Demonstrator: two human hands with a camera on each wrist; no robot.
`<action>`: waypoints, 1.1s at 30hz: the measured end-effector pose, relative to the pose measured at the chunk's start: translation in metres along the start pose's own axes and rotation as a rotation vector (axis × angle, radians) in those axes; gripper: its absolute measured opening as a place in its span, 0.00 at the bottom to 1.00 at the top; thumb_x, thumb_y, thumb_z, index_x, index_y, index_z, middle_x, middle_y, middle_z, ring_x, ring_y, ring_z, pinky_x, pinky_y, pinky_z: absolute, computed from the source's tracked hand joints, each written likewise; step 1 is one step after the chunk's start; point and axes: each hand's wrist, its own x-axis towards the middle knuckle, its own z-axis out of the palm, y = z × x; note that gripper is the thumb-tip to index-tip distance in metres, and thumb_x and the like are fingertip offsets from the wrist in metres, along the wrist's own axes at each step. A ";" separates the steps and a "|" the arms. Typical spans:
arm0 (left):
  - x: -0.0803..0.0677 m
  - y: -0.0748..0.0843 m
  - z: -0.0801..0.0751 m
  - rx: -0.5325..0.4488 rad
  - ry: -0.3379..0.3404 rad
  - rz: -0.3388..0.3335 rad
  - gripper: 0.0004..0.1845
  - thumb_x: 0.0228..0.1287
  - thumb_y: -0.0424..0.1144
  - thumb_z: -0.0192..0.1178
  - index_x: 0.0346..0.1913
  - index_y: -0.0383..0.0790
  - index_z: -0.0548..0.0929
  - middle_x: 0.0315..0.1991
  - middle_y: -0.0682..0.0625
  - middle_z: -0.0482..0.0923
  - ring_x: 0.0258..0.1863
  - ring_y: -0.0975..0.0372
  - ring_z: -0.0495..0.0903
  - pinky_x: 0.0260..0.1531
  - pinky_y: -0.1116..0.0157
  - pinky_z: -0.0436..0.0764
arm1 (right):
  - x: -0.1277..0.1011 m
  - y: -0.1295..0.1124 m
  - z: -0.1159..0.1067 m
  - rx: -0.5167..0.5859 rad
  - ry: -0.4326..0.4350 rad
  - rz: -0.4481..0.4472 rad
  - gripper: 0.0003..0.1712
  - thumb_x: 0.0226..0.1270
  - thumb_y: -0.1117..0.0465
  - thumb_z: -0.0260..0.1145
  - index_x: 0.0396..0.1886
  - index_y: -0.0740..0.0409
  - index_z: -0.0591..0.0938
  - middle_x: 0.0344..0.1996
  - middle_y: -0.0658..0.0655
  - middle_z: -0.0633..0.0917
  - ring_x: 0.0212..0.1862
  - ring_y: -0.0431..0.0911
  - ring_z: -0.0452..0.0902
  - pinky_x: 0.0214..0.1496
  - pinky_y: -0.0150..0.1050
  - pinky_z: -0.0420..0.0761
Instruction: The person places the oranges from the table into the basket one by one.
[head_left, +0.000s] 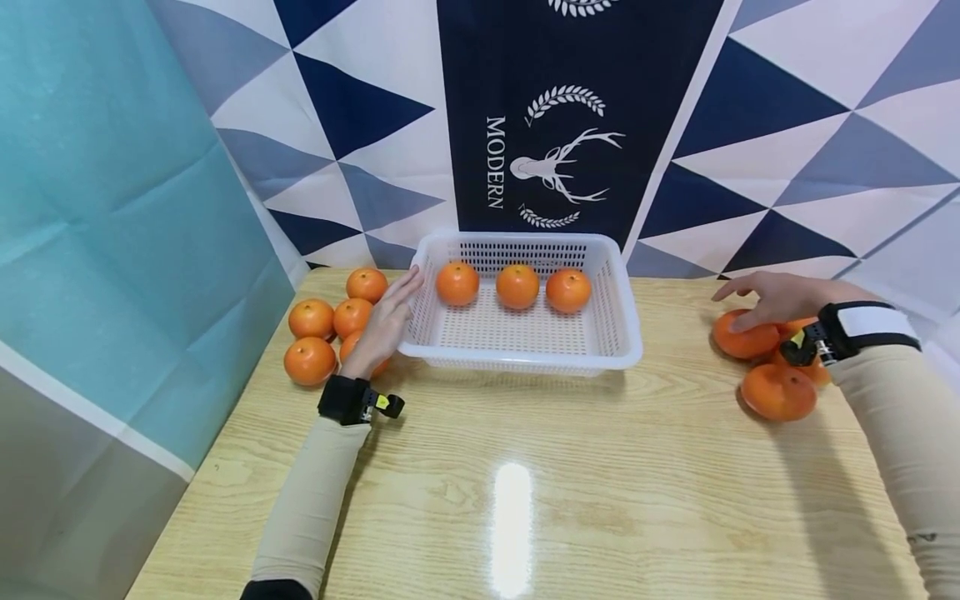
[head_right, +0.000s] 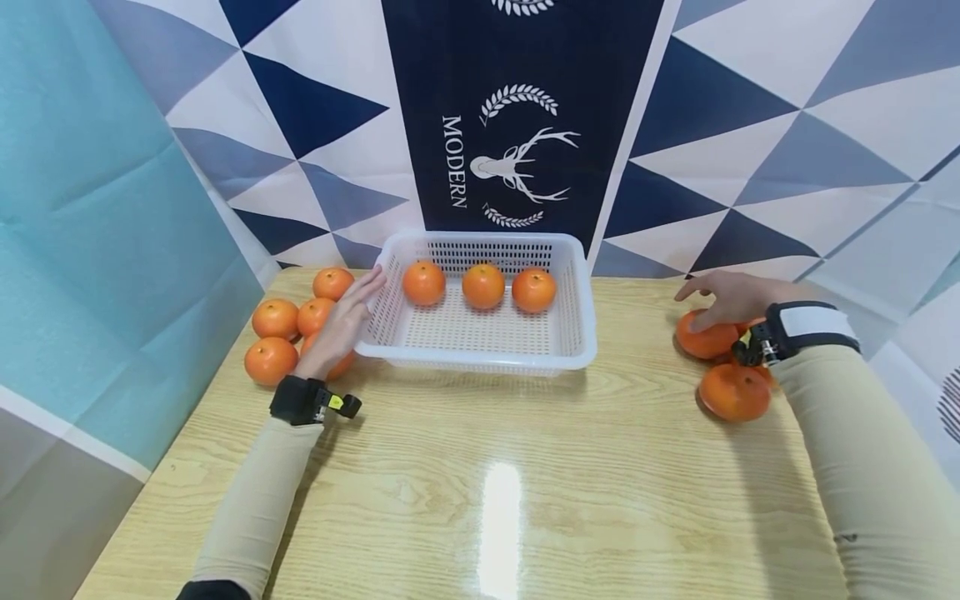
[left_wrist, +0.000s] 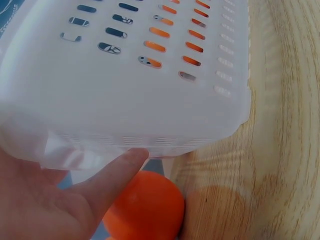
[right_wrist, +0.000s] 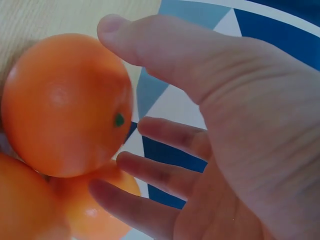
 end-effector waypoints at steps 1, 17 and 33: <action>-0.001 0.001 0.000 -0.009 -0.004 -0.004 0.40 0.74 0.47 0.40 0.88 0.41 0.68 0.95 0.53 0.54 0.96 0.50 0.49 0.94 0.40 0.50 | 0.001 0.000 0.001 -0.010 0.002 -0.009 0.36 0.73 0.60 0.79 0.73 0.74 0.79 0.71 0.88 0.74 0.70 0.81 0.71 0.70 0.81 0.75; 0.003 -0.009 0.001 0.011 -0.005 0.013 0.42 0.73 0.50 0.39 0.88 0.40 0.68 0.95 0.52 0.54 0.95 0.49 0.49 0.94 0.39 0.52 | 0.006 0.002 0.018 0.088 -0.144 0.042 0.39 0.75 0.56 0.78 0.77 0.70 0.75 0.67 0.79 0.77 0.62 0.67 0.72 0.62 0.49 0.77; -0.001 0.002 -0.001 0.007 -0.007 0.014 0.41 0.74 0.47 0.38 0.87 0.37 0.68 0.95 0.48 0.54 0.95 0.46 0.49 0.94 0.38 0.49 | 0.005 0.002 0.022 0.079 -0.121 0.045 0.32 0.72 0.61 0.79 0.70 0.69 0.79 0.57 0.72 0.80 0.56 0.63 0.74 0.54 0.43 0.75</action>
